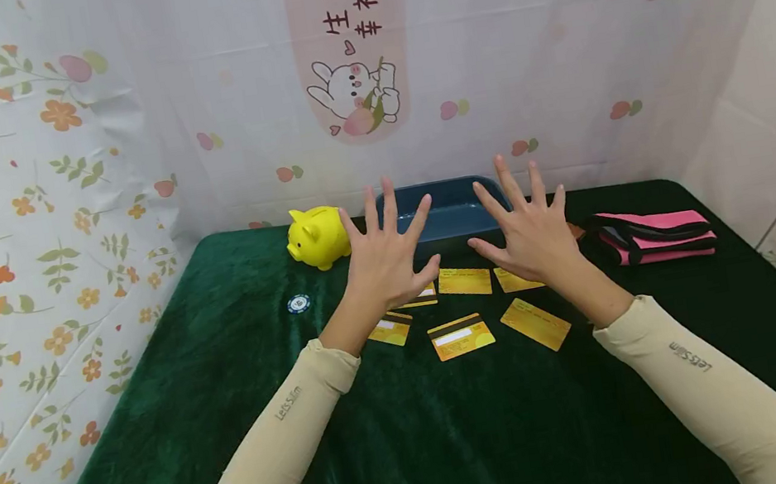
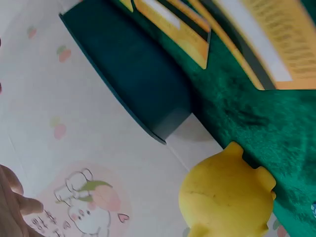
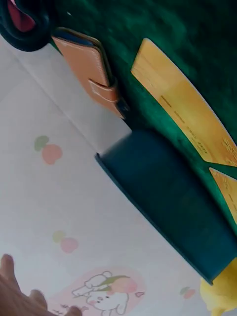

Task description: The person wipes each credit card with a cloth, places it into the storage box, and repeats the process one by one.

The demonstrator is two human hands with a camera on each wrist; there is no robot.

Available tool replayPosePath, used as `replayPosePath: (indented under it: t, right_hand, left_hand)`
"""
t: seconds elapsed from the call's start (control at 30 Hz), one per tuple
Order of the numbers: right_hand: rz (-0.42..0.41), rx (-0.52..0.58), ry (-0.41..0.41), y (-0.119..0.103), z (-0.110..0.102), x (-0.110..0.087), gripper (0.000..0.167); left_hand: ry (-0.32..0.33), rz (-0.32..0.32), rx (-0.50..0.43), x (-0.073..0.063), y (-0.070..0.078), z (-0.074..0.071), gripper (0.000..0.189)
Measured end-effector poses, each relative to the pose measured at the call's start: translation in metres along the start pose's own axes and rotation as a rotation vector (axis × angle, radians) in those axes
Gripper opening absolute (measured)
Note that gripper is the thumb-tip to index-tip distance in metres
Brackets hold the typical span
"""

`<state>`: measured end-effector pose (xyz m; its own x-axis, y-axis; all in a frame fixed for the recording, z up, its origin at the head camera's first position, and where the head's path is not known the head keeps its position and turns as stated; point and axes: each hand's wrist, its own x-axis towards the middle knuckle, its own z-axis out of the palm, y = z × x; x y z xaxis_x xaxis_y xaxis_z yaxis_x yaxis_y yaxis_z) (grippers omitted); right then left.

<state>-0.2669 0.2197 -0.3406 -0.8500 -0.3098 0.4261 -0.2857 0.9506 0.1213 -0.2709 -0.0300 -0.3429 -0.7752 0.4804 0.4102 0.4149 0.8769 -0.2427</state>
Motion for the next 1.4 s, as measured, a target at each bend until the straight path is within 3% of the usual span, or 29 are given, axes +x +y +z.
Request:
replayPosePath:
  t: [0.23,0.47,0.57,0.97,1.17,1.4]
  right_hand:
    - [0.011,0.002,-0.045,0.026,-0.013,-0.024,0.081]
    - [-0.067,0.090,0.085,0.056,-0.016,-0.048,0.075]
    - [-0.080,0.110,0.091,0.071,-0.018,-0.058,0.074]
    - [-0.036,0.110,-0.045,0.136,-0.010,-0.087,0.076]
    - [-0.012,0.161,-0.141,0.162,0.007,-0.093,0.074]
    - [0.046,0.216,-0.282,0.180,0.015,-0.093,0.079]
  left_hand:
    - [-0.011,0.088,-0.111,-0.022,0.002,-0.005,0.083]
    - [-0.007,0.155,-0.208,-0.045,0.006,-0.010,0.074]
    - [-0.020,0.156,-0.260,-0.054,0.009,-0.011,0.072]
    - [-0.224,0.123,-0.458,-0.064,0.020,-0.011,0.078]
    - [-0.293,0.154,-0.514,-0.065,0.022,-0.003,0.083]
    - [-0.445,0.215,-0.575,-0.067,0.024,0.003,0.079]
